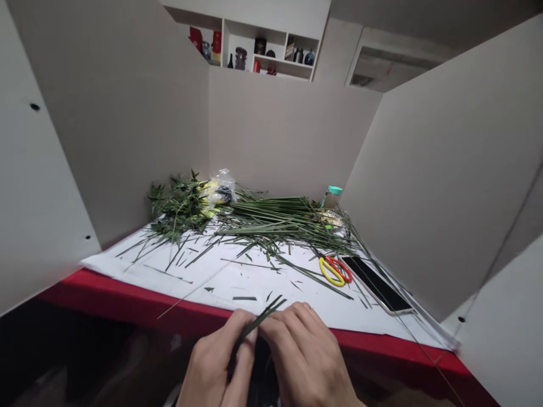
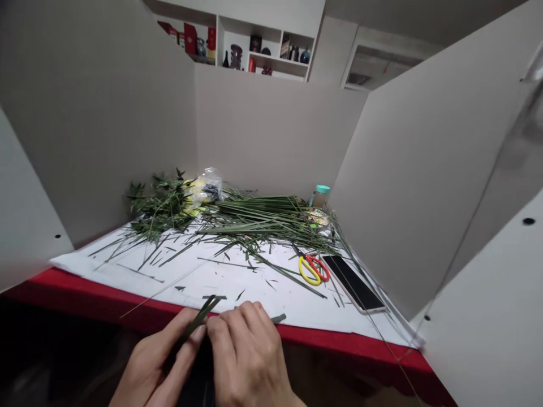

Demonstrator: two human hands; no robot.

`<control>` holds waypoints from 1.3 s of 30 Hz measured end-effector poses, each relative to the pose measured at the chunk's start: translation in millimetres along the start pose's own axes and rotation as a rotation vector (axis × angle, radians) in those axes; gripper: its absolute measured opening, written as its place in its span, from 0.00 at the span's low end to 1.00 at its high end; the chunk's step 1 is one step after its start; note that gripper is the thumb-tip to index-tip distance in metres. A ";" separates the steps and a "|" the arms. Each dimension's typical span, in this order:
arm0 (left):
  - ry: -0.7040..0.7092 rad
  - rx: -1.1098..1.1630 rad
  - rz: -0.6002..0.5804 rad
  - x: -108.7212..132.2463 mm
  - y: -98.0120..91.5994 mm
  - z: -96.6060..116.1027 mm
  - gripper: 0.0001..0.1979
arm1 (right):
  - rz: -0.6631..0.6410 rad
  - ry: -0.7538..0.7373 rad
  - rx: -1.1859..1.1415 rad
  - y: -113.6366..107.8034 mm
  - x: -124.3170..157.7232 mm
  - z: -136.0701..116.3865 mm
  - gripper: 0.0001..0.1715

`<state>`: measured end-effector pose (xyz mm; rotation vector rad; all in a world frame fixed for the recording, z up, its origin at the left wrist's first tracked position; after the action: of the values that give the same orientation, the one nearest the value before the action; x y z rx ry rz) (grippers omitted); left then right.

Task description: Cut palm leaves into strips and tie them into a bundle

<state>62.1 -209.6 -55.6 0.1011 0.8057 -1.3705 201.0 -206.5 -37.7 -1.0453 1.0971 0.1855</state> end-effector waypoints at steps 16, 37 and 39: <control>0.041 0.115 -0.047 -6.4 3.4 1.7 0.12 | 0.146 0.005 -0.064 -14.0 -15.6 -11.8 0.09; -0.190 0.207 0.033 -36.0 -9.4 22.4 0.10 | 0.442 0.510 -0.493 -39.8 -24.8 5.0 0.08; -0.215 0.191 0.047 -35.4 -10.6 17.2 0.10 | 0.460 0.613 -0.573 -46.9 -22.9 13.6 0.07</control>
<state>61.0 -191.5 -19.1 0.1187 0.4901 -1.3844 226.2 -213.3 9.6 -1.3865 1.9102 0.6017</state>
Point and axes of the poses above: each hand's wrist, its own x-axis away from the middle knuckle, its own y-axis out of the palm, z = x × y, the point moved 3 cm from there along -x, towards the middle knuckle, and after that the axes turned 2 degrees about -y, right-handed, at the moved point
